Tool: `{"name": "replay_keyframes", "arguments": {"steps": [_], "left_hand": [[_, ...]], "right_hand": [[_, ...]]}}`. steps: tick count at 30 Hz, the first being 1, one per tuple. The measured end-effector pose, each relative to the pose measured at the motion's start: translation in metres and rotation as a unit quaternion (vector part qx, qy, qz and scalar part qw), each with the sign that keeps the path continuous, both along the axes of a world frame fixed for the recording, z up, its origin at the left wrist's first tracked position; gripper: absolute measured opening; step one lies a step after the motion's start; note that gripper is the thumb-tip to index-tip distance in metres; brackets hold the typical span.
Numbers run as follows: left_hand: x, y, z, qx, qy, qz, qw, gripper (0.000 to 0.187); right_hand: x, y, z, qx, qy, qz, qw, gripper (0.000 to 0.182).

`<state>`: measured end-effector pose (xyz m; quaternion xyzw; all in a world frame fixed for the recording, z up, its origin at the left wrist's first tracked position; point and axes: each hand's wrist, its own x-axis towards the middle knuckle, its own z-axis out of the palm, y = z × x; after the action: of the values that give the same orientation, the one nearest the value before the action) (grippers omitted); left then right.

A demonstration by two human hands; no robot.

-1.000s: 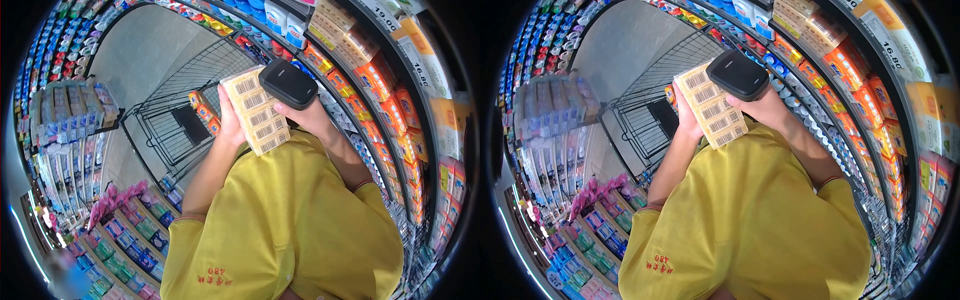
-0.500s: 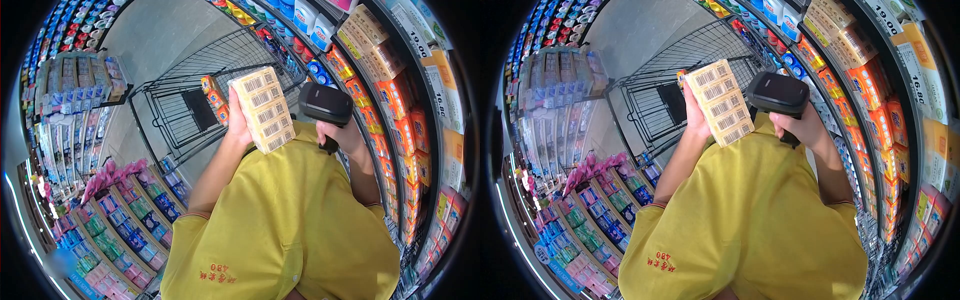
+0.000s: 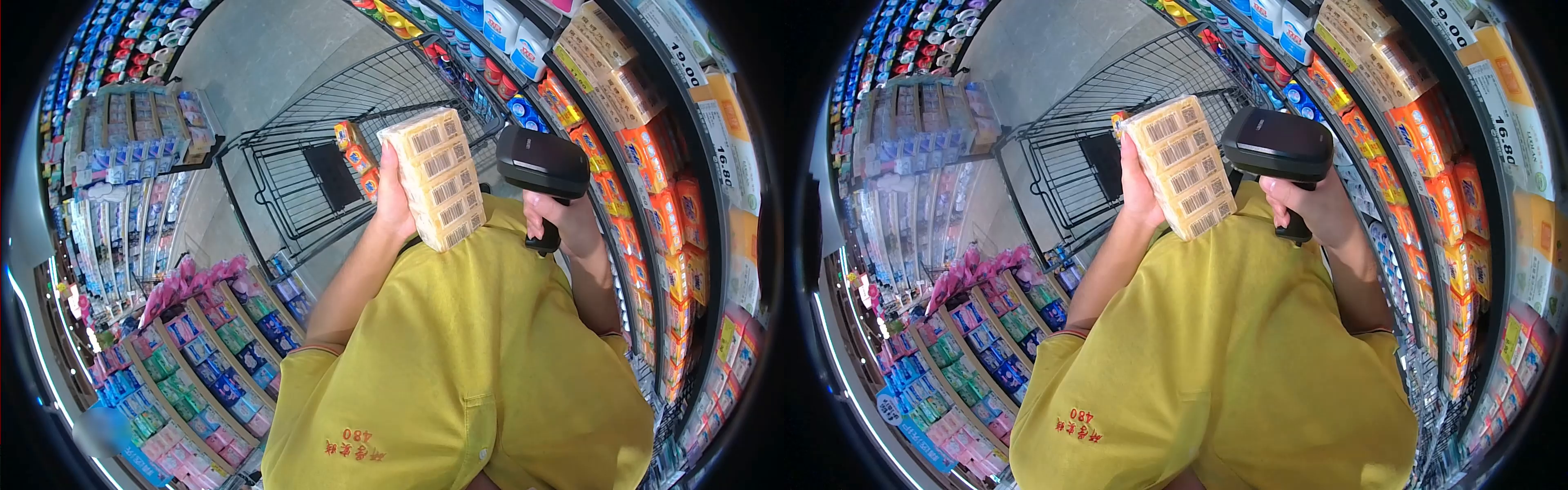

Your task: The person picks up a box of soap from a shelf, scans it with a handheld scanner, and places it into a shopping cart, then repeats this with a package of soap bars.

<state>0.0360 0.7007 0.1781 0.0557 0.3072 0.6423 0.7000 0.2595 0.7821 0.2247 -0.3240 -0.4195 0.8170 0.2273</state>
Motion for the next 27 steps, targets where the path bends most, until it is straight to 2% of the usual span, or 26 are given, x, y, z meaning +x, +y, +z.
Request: {"name": "replay_keyframes", "arguments": {"steps": [16,21,24,27], "left_hand": [[0.001,-0.004,-0.005,-0.028,0.028,0.007,0.999,0.086],[0.002,-0.008,-0.007,0.021,-0.044,-0.064,0.997,0.093],[0.003,-0.017,-0.018,0.007,-0.025,-0.086,0.996,0.095],[0.002,-0.019,-0.020,-0.007,-0.039,-0.060,0.997,0.087]], "right_hand": [[0.004,-0.008,-0.010,-0.008,0.019,-0.042,0.999,0.010],[0.002,-0.006,-0.001,-0.027,-0.028,-0.059,0.997,0.009],[0.001,-0.006,-0.003,0.005,-0.058,-0.052,0.997,0.008],[-0.001,-0.006,-0.009,0.029,-0.075,-0.031,0.996,0.006]]}}
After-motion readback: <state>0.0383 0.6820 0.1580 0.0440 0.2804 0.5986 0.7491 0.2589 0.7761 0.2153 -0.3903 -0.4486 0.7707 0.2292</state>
